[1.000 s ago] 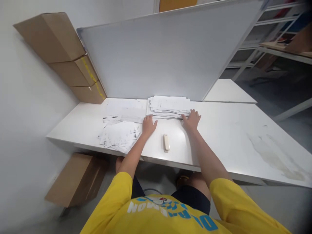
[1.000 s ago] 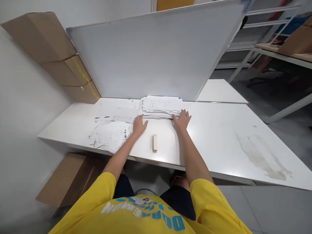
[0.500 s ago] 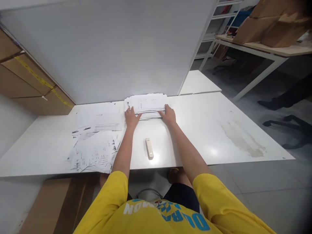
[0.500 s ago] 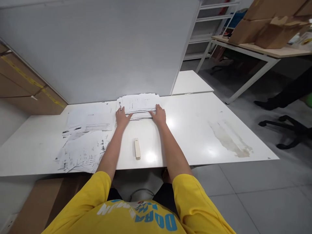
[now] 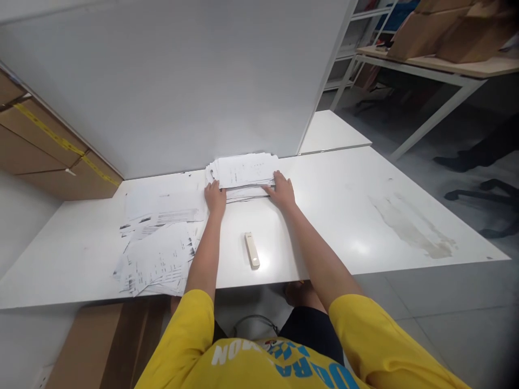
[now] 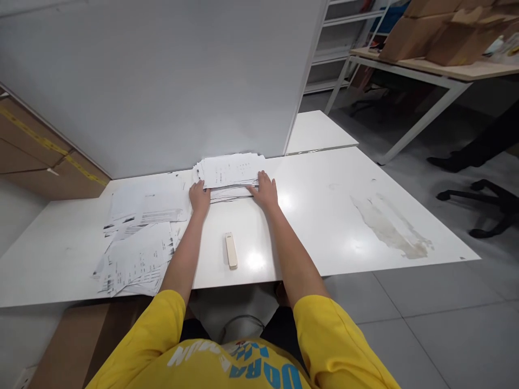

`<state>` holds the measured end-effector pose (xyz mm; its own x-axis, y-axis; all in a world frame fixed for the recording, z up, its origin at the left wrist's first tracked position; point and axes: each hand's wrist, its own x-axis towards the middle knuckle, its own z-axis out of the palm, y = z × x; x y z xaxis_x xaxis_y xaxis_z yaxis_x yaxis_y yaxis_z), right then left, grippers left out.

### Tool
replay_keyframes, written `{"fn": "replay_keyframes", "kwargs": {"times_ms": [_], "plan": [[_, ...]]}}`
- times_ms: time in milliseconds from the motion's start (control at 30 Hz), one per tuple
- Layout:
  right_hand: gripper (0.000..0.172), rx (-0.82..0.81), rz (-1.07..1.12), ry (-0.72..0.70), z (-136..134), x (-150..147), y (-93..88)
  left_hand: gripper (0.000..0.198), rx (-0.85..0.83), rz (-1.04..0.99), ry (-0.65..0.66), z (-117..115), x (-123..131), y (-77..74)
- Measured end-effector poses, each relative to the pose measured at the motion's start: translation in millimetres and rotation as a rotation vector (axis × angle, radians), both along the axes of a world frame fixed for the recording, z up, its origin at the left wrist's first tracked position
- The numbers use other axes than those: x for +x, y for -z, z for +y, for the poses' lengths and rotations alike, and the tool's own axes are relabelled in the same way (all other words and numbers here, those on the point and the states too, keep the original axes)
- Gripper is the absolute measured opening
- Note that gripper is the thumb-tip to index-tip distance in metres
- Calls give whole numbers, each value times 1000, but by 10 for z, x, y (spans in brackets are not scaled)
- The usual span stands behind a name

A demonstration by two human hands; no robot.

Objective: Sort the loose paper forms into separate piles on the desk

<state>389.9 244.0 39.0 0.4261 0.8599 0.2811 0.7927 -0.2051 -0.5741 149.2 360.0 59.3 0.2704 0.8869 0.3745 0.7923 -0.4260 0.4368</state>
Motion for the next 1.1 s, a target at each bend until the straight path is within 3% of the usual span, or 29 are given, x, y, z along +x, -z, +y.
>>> {"fn": "replay_keyframes", "kwargs": {"times_ms": [133,333,600,800,1100], "plan": [[61,27,19,33,16,27,32,50,2,75,17,-84,24,-7],[58,37,41,68,49,77,111,78,-38,204,113,-219,64,-41],[75,65,-33,26,-10,-12,15,60,38,200,79,-233,58,-64],[72,77,-146,-71,-37,-86,-90,34,180,251,182,-336,104,-125],[66,39,-173,-28,30,-21,-23,37,245,387,281,-357,239,-92]]}}
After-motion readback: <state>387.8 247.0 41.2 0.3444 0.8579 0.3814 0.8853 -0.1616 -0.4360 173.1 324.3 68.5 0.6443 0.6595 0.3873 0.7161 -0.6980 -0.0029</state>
